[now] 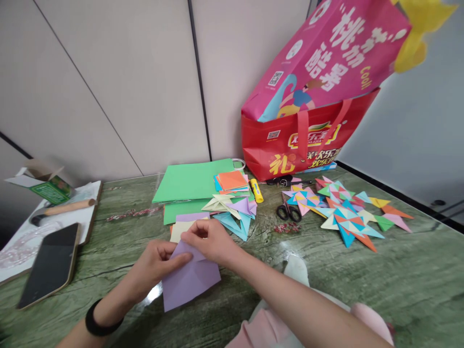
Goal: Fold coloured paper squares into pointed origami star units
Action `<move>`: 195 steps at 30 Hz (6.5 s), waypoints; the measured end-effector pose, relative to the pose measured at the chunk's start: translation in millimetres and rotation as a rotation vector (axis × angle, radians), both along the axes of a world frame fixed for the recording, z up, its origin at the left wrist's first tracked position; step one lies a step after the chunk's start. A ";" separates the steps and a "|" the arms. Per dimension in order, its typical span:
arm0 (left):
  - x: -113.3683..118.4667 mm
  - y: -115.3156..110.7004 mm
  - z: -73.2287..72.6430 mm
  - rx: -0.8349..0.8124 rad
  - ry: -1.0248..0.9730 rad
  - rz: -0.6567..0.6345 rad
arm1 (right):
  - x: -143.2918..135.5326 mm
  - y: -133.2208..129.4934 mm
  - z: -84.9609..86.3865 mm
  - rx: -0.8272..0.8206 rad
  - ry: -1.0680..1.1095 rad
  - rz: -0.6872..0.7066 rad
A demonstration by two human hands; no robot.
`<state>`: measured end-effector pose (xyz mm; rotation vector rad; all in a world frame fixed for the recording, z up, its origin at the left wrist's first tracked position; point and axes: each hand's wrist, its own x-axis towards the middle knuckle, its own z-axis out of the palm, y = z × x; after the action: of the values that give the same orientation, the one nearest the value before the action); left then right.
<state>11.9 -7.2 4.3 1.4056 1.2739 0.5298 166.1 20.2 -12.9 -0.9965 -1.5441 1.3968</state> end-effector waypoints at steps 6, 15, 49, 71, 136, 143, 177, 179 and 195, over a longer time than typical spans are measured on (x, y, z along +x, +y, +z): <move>-0.1 -1.4 -1.3 -0.042 -0.074 0.036 | 0.9 0.0 -1.1 0.111 -0.063 -0.051; -4.6 3.7 -1.8 -0.041 -0.177 0.199 | 0.0 3.5 -5.0 0.057 -0.075 -0.027; -7.9 6.0 5.2 -0.017 -0.296 0.366 | 7.1 7.5 0.1 -0.119 0.015 -0.114; -0.9 -0.1 0.5 -0.026 -0.078 0.028 | 2.8 0.9 1.5 0.182 -0.189 -0.041; -6.0 3.3 11.9 0.393 -0.231 0.343 | 18.6 3.1 15.1 0.812 -0.230 -0.271; -7.2 5.5 0.9 0.349 -0.264 0.364 | 18.2 1.4 8.6 1.108 -0.361 -0.243; -7.0 6.0 -2.6 0.415 -0.306 0.438 | 1.5 -7.5 7.2 0.213 0.016 -0.360; -6.8 7.2 -2.7 0.371 -0.364 0.431 | 1.9 -6.6 6.0 0.230 0.000 -0.368; -2.7 5.8 2.9 0.072 -0.472 0.355 | 1.5 -6.0 2.9 0.247 -0.025 -0.329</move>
<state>9.2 -1.4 7.2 1.0267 1.1215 1.0890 167.5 14.2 -10.0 -1.0601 -1.4511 0.9463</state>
